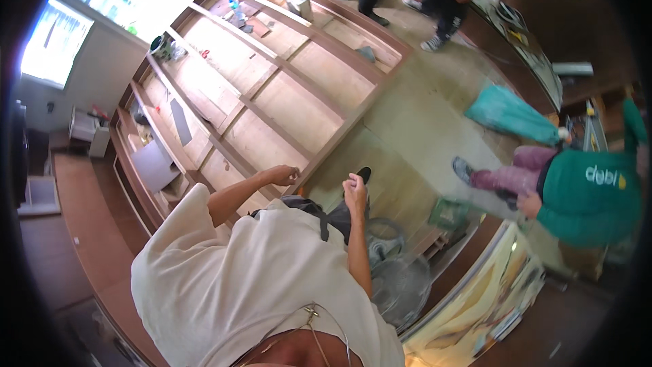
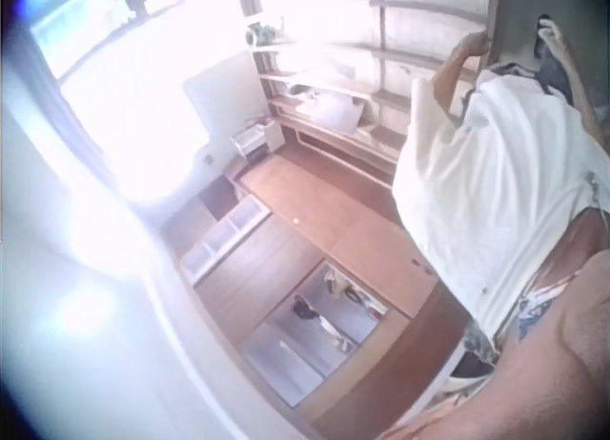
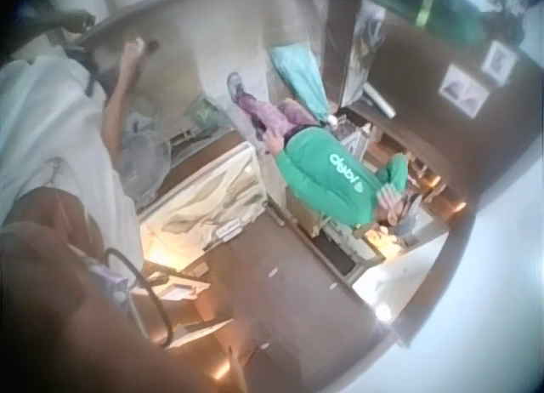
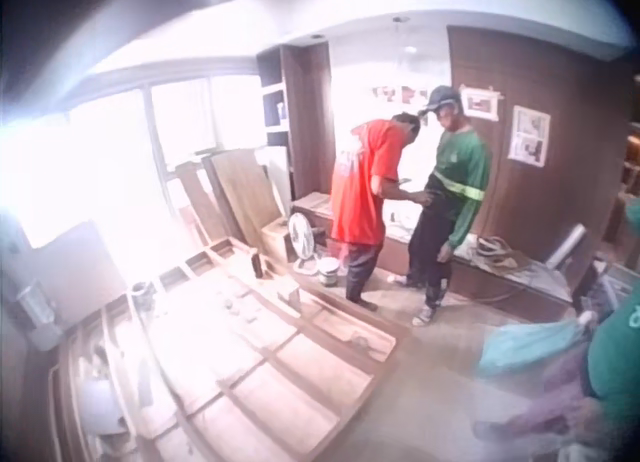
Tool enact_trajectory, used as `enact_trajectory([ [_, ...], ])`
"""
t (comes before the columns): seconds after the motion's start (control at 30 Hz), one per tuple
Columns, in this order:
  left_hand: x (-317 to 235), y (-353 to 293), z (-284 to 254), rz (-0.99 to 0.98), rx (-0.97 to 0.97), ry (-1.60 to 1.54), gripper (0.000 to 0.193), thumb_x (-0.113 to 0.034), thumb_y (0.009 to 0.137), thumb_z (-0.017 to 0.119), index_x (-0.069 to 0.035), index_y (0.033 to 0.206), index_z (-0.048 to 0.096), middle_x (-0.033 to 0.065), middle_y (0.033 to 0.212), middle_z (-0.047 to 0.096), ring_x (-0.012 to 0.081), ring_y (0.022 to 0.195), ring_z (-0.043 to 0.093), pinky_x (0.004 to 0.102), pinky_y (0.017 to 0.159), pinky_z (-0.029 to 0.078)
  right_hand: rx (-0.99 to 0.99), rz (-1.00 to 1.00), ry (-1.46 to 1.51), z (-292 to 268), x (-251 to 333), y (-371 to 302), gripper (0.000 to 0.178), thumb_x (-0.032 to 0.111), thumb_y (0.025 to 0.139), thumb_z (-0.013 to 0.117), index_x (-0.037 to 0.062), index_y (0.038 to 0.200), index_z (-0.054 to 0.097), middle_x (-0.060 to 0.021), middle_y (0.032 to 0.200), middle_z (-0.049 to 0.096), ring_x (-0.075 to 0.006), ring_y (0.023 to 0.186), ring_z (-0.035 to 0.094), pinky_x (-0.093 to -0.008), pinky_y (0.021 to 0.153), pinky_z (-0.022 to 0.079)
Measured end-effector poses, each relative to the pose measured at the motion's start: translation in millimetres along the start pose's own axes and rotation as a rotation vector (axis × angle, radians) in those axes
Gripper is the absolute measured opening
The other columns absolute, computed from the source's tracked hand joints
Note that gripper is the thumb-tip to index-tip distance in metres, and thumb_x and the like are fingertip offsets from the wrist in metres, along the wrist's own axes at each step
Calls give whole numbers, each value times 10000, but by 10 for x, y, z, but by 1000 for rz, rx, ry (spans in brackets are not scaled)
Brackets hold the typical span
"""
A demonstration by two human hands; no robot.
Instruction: The person assembles a wooden cabinet frame by positioning and securing wooden panels and supports. They use a hammer to drive nails into the joints and handle various wooden components, including a large panel and smaller trim pieces, to construct the structure.
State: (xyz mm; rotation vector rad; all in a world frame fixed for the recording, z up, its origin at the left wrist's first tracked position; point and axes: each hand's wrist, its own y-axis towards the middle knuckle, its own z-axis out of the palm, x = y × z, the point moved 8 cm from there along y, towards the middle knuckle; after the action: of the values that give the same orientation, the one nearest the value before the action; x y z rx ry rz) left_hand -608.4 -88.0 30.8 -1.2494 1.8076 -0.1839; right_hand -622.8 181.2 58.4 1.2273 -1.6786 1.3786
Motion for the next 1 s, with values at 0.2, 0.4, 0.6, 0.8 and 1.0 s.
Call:
enact_trajectory([
  [0.2,-249,623,-565,-163,-307,-359,351,-198,792,563,-29,1096,611,180,980,666,316,934,637,398,833,496,233,-66,-331,-533,-107,1125,407,211,774,653,47,1138,574,-118,894,668,-206,819,638,-335,764,503],
  [0.4,-34,403,-653,-405,-405,-477,357,-165,782,579,-21,1108,594,165,1011,663,313,949,631,384,838,497,253,-111,-600,-1404,141,2408,398,218,772,642,54,1129,578,-136,900,679,-237,825,643,-347,747,505],
  [0.6,281,354,-601,-478,-345,-471,372,-158,774,607,-32,1124,600,141,1052,659,308,961,629,392,842,495,228,34,-460,-1544,-70,3223,388,140,789,638,52,1158,554,-92,875,663,-161,801,624,-291,713,502],
  [0.8,307,316,-1101,-568,-701,-621,343,-151,795,593,-18,1111,579,177,947,662,313,831,651,394,741,515,503,196,-396,-932,-306,3162,393,132,817,616,28,1184,521,-84,892,653,-134,755,608,-270,670,498],
  [1.0,-3,369,-986,-681,-805,-915,307,-206,853,597,-20,1097,581,162,1037,655,299,963,626,397,832,488,686,-90,-776,-360,-414,4070,378,149,774,622,37,1131,568,-122,947,666,-208,835,637,-325,737,502],
])
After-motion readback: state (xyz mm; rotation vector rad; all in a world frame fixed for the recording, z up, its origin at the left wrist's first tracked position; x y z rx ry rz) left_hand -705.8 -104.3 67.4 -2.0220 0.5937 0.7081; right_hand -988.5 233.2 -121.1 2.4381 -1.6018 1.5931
